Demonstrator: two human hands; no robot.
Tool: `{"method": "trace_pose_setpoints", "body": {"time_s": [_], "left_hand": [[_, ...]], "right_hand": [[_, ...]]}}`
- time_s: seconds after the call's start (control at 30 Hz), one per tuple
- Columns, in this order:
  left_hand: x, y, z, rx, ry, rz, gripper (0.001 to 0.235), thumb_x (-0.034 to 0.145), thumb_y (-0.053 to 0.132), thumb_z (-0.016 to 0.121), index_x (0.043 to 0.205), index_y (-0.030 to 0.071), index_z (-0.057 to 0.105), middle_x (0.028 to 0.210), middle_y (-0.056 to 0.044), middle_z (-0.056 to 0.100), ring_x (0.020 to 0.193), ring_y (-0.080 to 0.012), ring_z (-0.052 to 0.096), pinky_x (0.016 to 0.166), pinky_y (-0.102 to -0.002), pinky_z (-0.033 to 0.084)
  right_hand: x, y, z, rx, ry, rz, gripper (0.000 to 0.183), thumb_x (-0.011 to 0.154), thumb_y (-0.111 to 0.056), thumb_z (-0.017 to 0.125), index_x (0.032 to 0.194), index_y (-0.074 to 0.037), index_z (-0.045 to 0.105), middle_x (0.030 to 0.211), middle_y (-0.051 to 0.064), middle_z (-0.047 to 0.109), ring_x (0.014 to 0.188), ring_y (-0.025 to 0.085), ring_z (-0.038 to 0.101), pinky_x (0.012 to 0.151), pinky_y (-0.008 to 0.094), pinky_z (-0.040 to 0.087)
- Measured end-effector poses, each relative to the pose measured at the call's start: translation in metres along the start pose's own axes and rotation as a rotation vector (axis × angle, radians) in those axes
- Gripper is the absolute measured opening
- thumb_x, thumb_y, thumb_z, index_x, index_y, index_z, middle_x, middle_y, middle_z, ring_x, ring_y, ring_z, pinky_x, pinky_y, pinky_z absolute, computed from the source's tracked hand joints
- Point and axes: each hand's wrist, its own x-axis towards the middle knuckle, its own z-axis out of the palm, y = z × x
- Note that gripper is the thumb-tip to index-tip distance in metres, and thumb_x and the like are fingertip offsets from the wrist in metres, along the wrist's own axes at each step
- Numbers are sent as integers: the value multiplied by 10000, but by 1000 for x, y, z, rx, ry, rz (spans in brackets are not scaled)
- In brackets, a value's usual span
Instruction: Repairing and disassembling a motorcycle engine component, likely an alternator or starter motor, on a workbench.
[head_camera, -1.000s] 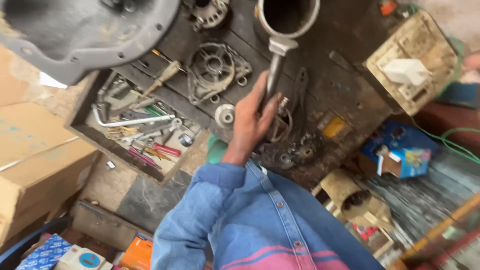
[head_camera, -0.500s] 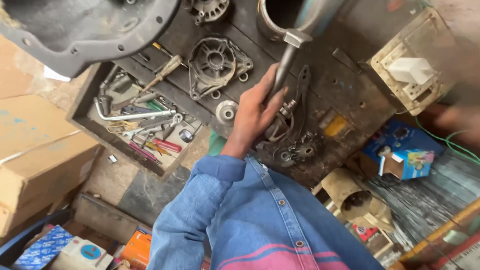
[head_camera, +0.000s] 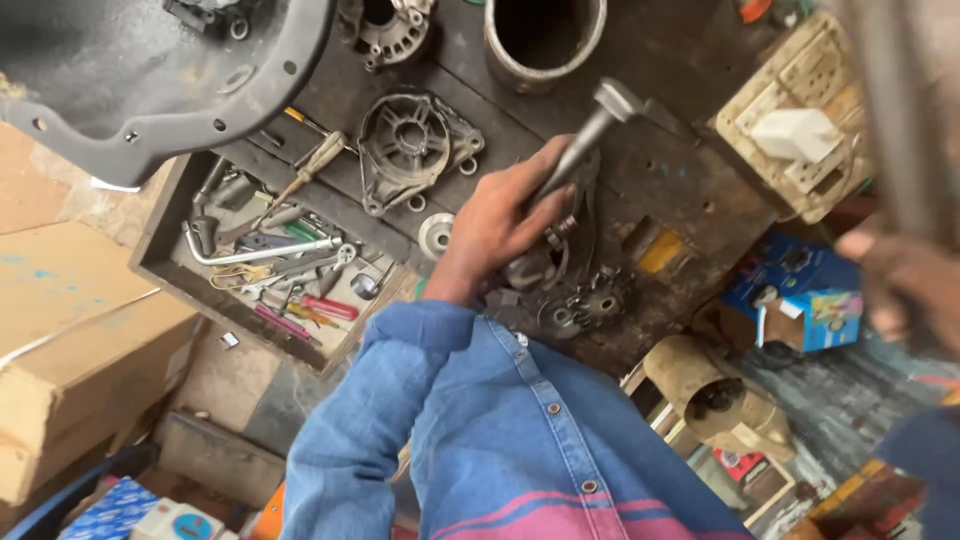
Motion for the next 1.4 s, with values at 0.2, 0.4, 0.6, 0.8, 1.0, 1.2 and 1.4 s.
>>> {"method": "trace_pose_setpoints", "body": {"time_s": [0.2,0.4,0.6,0.8,1.0,1.2,1.4], "left_hand": [[-1,-19,-2,10,7,-64,533,999,226,718,1464,41,533,879,-146,677,752,-195,700,722,-345,553],[2,57,-19,-290,-49,-272,459,1047,229,642,1452,29,563,1052,-58,672,855,-136,581,778,-301,499],[-6,51,14,-178,-180,-166,481,1034,232,644,1440,-5,544,1127,-115,703,1020,-169,642,947,-305,513],[-14,50,19,-21,-304,-121,467,1032,240,651,1402,-30,554,1124,-150,731,1015,-196,710,926,-311,541],[-18,53,31,-13,-442,-338,548,962,212,686,1448,-7,562,845,-162,680,678,-205,637,625,-348,502],[-26,40,50,96,-643,80,473,1026,203,711,1420,-22,578,992,-147,722,865,-177,694,783,-320,544],[-18,46,42,41,-707,-27,513,990,199,710,1428,-26,567,955,-167,754,844,-256,718,785,-361,559]], "right_hand": [[-144,-310,222,196,-12,-70,921,869,12,694,1700,-175,343,961,36,649,502,117,548,389,303,484],[-188,-248,274,491,76,70,923,887,37,660,1703,-244,333,754,69,653,491,120,537,392,299,449],[-223,-215,310,597,284,129,915,898,38,674,1702,-244,339,717,43,584,493,106,505,413,293,450],[-247,-235,324,678,349,232,919,853,36,661,1667,-258,353,661,17,547,470,95,470,413,279,414],[-252,-245,350,725,389,93,907,849,35,673,1651,-222,337,662,-20,541,497,57,472,431,251,434],[-263,-263,355,698,496,-73,891,846,-18,716,1631,-189,331,729,-9,632,483,49,513,410,238,468],[-298,-241,325,465,628,-201,867,849,-27,715,1620,-151,341,829,48,691,506,79,588,474,278,509]]}}
